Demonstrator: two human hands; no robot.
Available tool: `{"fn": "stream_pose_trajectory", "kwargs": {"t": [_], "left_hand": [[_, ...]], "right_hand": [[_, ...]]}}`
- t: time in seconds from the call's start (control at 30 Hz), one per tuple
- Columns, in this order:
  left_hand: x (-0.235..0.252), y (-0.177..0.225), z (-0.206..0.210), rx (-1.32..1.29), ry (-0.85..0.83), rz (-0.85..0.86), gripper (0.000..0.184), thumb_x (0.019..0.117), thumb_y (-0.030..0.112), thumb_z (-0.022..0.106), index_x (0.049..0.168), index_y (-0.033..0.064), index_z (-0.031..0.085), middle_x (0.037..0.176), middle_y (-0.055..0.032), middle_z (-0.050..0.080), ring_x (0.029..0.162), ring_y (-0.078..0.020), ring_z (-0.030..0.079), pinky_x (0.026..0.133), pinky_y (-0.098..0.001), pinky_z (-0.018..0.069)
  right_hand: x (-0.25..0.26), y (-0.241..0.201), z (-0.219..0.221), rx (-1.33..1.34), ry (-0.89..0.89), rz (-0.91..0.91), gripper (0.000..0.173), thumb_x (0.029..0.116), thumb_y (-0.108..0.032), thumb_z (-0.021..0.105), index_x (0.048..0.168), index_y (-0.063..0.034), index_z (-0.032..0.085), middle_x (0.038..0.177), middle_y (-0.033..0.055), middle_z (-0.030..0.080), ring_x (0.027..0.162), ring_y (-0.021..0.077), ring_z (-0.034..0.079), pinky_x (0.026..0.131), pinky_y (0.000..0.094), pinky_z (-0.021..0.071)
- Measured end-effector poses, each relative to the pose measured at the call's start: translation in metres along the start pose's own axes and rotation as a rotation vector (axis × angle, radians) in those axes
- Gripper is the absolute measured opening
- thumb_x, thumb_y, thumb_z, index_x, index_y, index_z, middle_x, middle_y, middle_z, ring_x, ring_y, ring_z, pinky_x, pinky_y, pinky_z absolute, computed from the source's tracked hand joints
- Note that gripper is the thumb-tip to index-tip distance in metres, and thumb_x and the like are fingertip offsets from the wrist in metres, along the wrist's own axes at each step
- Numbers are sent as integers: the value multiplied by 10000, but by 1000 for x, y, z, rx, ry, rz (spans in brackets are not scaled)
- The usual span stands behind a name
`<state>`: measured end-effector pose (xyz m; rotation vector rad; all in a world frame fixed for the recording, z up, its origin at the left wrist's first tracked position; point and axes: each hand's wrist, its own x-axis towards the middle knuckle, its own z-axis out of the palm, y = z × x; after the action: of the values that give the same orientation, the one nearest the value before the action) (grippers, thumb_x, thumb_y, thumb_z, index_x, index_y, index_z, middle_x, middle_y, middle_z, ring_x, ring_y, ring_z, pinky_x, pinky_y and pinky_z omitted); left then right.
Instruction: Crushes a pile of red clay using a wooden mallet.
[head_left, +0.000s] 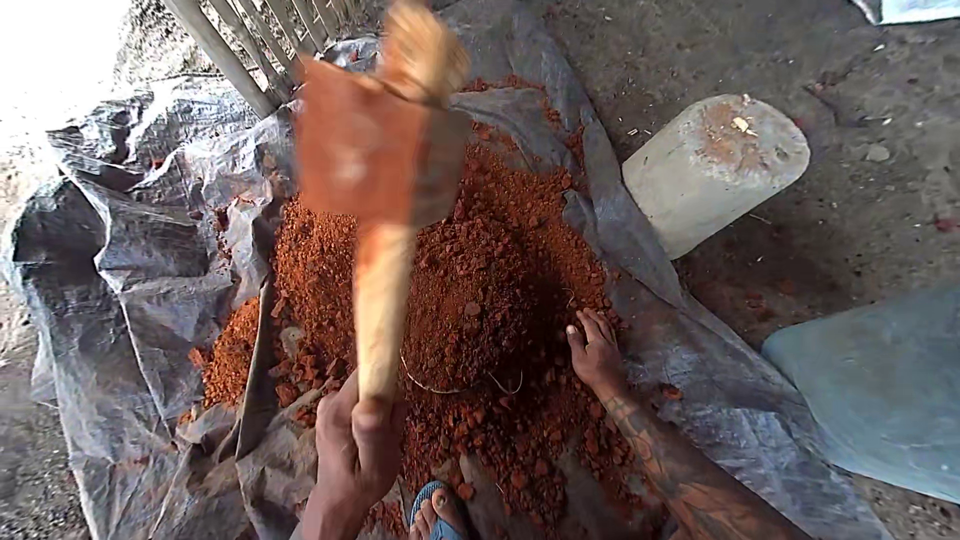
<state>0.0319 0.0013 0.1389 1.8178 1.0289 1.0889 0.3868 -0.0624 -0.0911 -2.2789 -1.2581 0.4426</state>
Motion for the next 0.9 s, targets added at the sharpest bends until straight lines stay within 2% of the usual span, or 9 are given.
{"fn": "stream_pose_trajectory", "kwargs": {"t": [0.1, 0.17, 0.2, 0.27, 0.47, 0.63, 0.77, 0.83, 0.9], "left_hand": [[-32, -43, 17, 117, 18, 5, 718, 981, 774, 217, 826, 166, 564, 548, 48, 501, 435, -56, 502, 400, -264, 448], [-67, -83, 24, 497, -268, -345, 821, 1011, 725, 201, 866, 56, 654, 589, -74, 582, 514, -215, 613, 480, -428, 522], [-69, -93, 27, 592, -517, -644, 823, 1019, 706, 188, 979, 45, 676, 753, -144, 658, 725, -317, 685, 668, -545, 555], [-61, -103, 30, 575, -656, -870, 796, 1019, 693, 176, 947, 73, 670, 800, -124, 644, 792, -321, 662, 723, -567, 527], [-23, -25, -8, 102, -145, -380, 749, 950, 820, 263, 791, 172, 605, 549, 70, 507, 430, -59, 484, 392, -270, 438], [-6, -14, 0, -248, 63, 94, 548, 991, 741, 336, 874, 279, 609, 612, 116, 552, 490, -16, 525, 439, -210, 463], [-73, -92, 21, 405, -267, -409, 775, 1001, 716, 276, 838, 60, 655, 581, -45, 565, 509, -194, 587, 493, -409, 511], [-77, -109, 29, 531, -643, -830, 773, 997, 717, 235, 936, 80, 669, 756, -99, 623, 740, -292, 643, 699, -546, 523], [-68, -102, 28, 490, -641, -864, 772, 999, 706, 213, 894, 105, 685, 731, -70, 620, 716, -269, 636, 690, -542, 523]], "right_hand": [[4, -6, -3, 9, -13, 41, 524, 1073, -368, 421, 1446, -29, 567, 1564, 185, 470, 1504, 383, 354, 1247, 509, 274], [5, -6, -2, 7, -22, 46, 522, 1076, -365, 421, 1450, -30, 562, 1566, 185, 468, 1509, 379, 347, 1249, 512, 267], [5, -5, -1, 7, -22, 46, 520, 1076, -364, 421, 1448, -30, 564, 1565, 184, 468, 1510, 377, 345, 1249, 513, 267], [5, -5, -1, 4, -17, 38, 524, 1077, -371, 416, 1440, -27, 570, 1557, 184, 478, 1506, 375, 353, 1248, 511, 272], [2, 3, 6, -7, 38, -45, 546, 1063, -378, 410, 1436, -14, 571, 1548, 211, 479, 1499, 410, 354, 1248, 532, 260], [4, -3, 5, -4, 29, 19, 520, 1067, -368, 430, 1429, -26, 580, 1556, 195, 475, 1508, 392, 342, 1248, 535, 250], [3, -2, 8, 4, 64, 10, 525, 1064, -369, 422, 1419, -21, 589, 1537, 199, 496, 1497, 406, 356, 1241, 539, 264], [-1, -1, 9, 14, 70, -4, 539, 1070, -367, 383, 1440, -22, 570, 1539, 194, 497, 1495, 400, 363, 1246, 528, 261], [3, -3, 9, 28, 106, -30, 563, 1072, -375, 351, 1451, -13, 557, 1518, 198, 521, 1472, 406, 400, 1241, 522, 282]]}}
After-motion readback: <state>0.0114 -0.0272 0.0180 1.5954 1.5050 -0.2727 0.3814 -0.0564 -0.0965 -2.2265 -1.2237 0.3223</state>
